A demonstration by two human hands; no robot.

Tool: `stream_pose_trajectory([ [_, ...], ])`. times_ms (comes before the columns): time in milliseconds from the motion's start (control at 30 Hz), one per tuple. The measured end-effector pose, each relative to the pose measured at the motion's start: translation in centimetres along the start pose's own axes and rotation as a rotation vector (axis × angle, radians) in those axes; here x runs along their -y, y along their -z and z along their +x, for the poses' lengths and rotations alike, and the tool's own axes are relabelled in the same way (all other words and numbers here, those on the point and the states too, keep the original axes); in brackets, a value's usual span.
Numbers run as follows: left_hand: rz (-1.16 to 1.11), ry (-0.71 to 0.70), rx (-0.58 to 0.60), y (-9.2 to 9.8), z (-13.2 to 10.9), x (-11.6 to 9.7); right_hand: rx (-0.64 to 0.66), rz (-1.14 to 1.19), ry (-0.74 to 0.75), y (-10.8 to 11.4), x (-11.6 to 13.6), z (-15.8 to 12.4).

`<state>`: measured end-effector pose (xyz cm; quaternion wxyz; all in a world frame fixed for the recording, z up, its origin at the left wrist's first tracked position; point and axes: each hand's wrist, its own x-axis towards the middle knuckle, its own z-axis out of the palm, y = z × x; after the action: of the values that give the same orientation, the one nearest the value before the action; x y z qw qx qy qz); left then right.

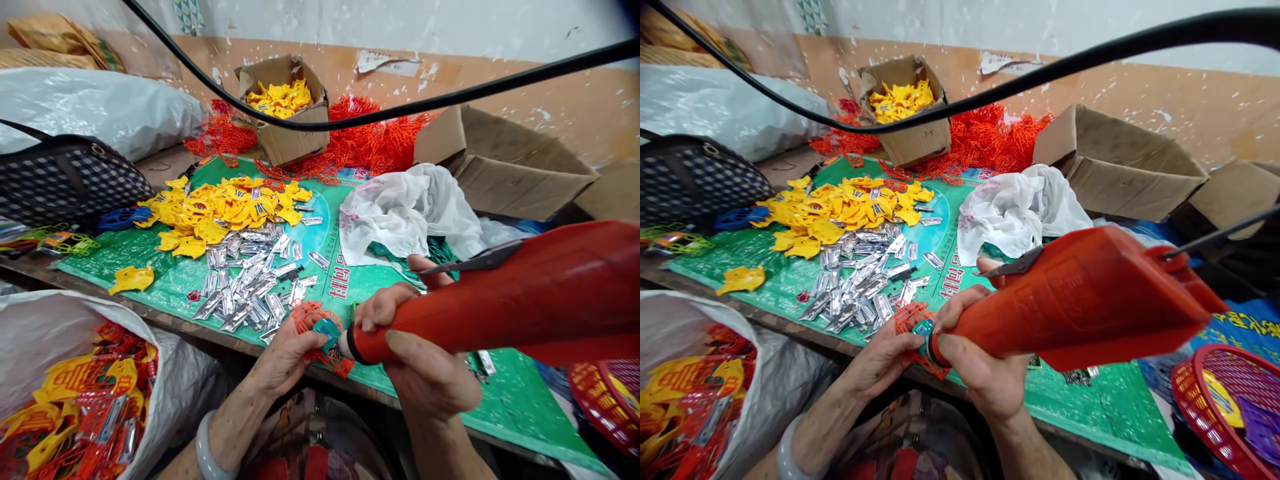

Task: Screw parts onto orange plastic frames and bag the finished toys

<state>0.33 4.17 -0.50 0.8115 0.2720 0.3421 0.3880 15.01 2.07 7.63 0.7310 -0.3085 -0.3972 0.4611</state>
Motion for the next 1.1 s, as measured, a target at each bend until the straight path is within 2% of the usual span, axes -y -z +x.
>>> stream_pose_trajectory([
  [333,0.000,0.014,-0.051,-0.3,0.1,-0.2,0.020,0.019,-0.034,0.4,-0.7,-0.3],
  [700,-0.034,0.010,-0.119,-0.1,0.3,0.3,0.071,-0.096,-0.012,1.1,-1.6,-0.9],
  [933,-0.016,-0.040,-0.079,-0.2,0.4,0.3,0.057,-0.213,-0.026,1.6,-2.5,-1.2],
  [1100,0.007,-0.040,-0.056,-0.3,0.2,0.2,0.050,-0.201,-0.024,1.5,-2.1,-1.1],
])
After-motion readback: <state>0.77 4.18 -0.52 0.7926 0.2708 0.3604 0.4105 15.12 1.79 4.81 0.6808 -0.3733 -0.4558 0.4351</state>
